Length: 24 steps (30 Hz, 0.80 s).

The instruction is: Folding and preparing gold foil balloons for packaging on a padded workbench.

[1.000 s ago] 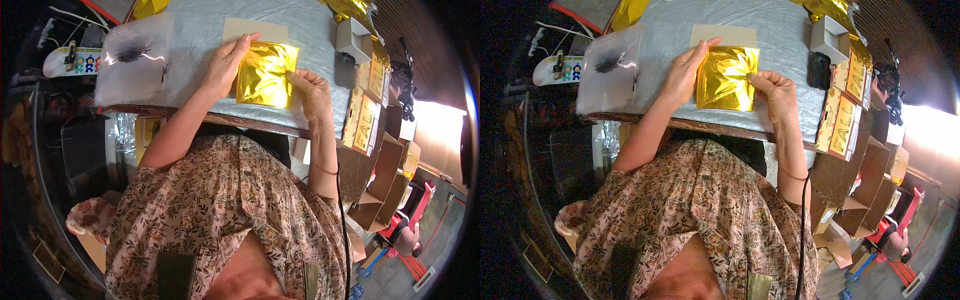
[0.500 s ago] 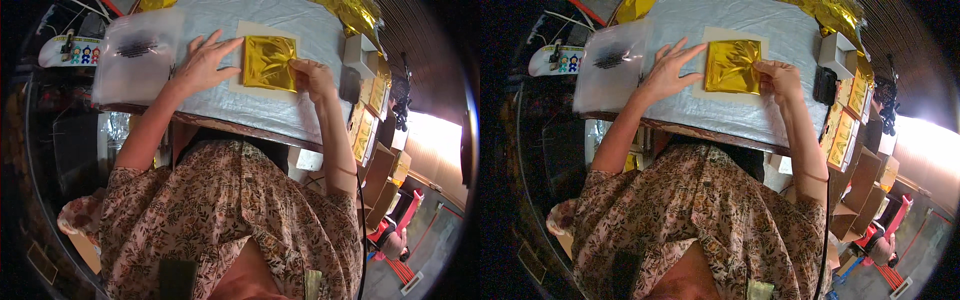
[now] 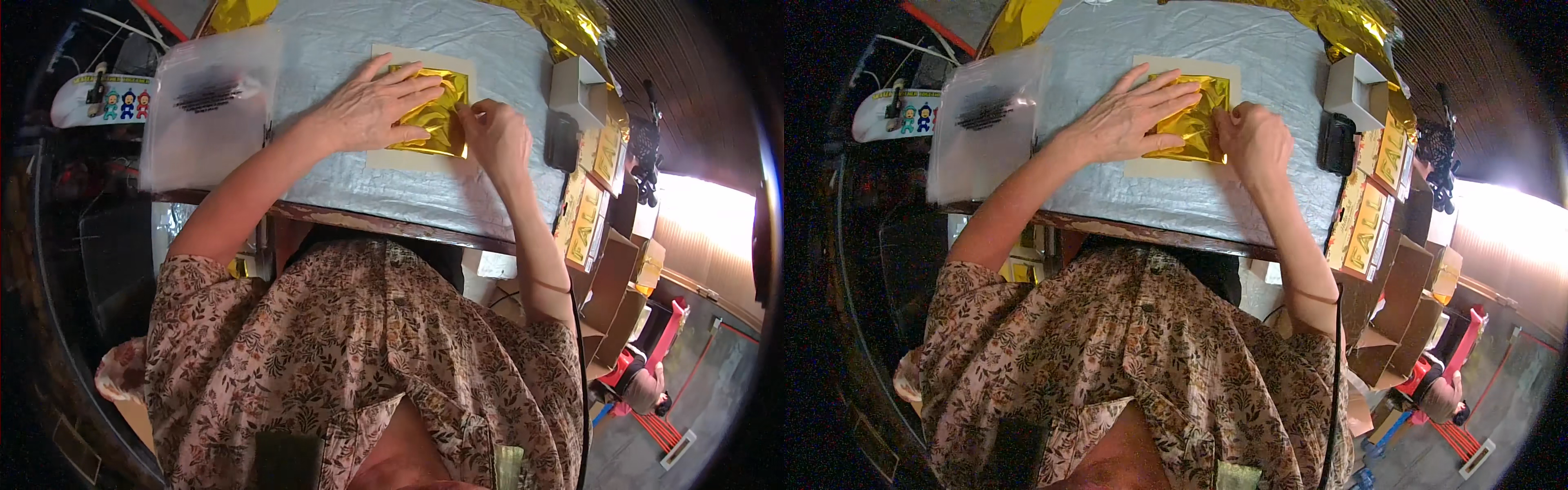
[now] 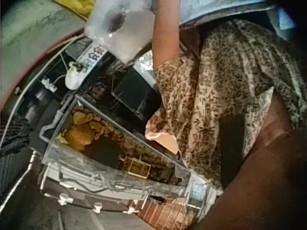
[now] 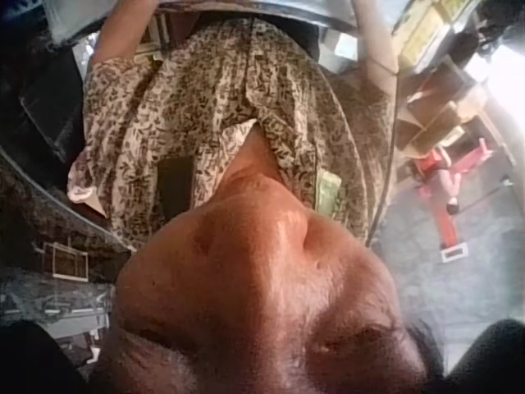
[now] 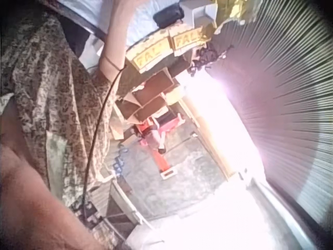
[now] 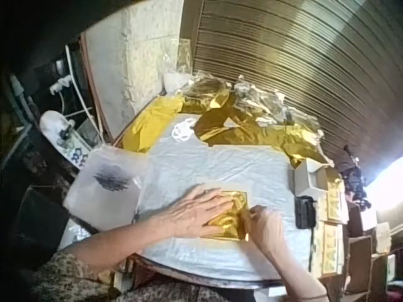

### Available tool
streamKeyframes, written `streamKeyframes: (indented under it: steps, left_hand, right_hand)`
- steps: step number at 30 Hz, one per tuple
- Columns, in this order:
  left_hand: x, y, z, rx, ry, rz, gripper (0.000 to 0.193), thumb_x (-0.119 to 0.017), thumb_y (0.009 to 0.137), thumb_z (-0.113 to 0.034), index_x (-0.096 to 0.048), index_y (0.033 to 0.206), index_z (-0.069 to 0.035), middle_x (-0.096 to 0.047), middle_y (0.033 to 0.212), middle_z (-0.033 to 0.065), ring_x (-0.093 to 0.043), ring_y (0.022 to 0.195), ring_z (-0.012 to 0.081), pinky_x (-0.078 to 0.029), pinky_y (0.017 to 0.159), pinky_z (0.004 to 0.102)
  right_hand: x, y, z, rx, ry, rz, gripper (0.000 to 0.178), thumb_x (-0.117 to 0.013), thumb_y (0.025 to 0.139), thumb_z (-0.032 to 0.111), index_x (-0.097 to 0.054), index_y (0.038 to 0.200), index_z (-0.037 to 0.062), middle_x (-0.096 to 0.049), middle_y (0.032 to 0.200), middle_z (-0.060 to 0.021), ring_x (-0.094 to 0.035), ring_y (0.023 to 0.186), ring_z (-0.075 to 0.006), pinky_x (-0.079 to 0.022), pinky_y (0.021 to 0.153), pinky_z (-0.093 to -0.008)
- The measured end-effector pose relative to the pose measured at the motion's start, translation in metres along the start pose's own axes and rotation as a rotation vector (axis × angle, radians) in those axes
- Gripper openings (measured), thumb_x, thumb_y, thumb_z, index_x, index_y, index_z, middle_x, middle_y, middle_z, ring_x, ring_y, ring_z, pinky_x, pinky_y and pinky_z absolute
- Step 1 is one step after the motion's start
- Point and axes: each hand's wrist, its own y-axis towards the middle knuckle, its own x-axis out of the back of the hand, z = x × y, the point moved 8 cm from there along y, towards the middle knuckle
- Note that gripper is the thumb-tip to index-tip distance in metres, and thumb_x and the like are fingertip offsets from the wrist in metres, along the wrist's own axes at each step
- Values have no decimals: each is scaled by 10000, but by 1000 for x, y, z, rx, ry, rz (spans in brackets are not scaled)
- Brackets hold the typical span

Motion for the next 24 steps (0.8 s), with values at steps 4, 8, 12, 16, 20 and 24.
streamKeyframes:
  steps: [4,8,12,16,20,24]
  left_hand:
    - [-7,4,3,30,-13,50,738,-572,983,-571,-428,1566,-143,-405,1629,36,-300,1540,233,-123,1288,512]
    - [-10,5,6,39,-36,38,759,-570,981,-579,-408,1577,-138,-407,1628,45,-300,1539,238,-128,1286,513]
    - [-10,3,5,10,-49,40,803,-592,967,-575,-378,1588,-114,-380,1641,61,-295,1541,240,-140,1281,523]
    - [-5,-4,6,11,33,-7,820,-580,968,-588,-399,1562,-52,-389,1627,101,-321,1525,243,-162,1277,504]
    - [-7,-5,9,34,10,28,875,-588,951,-613,-372,1571,-34,-347,1647,109,-293,1537,235,-164,1279,497]
    - [-9,-6,13,29,45,54,996,-595,898,-697,-324,1595,-39,-309,1668,101,-259,1553,219,-159,1282,490]
  right_hand:
    - [0,-18,21,395,-48,-320,532,-590,1024,374,-582,1396,-6,-654,1339,-210,-668,1155,-367,-519,988,-439]
    - [-35,-18,26,564,-28,-190,732,-523,1043,422,-289,1586,-9,-289,1653,-205,-280,1533,-354,-206,1243,-546]
    - [-43,-14,20,544,-20,-206,733,-510,1044,450,-310,1575,-14,-311,1646,-202,-310,1521,-349,-230,1238,-532]
    - [-46,-15,21,531,-45,-213,727,-506,1048,443,-312,1573,-22,-315,1645,-198,-313,1520,-347,-230,1237,-525]
    - [-46,-15,19,522,-23,-191,721,-502,1051,435,-311,1572,-26,-318,1645,-192,-311,1520,-345,-223,1236,-537]
    - [-45,-11,13,565,-1,-159,686,-480,1066,380,-262,1605,16,-306,1658,-170,-276,1540,-346,-207,1224,-582]
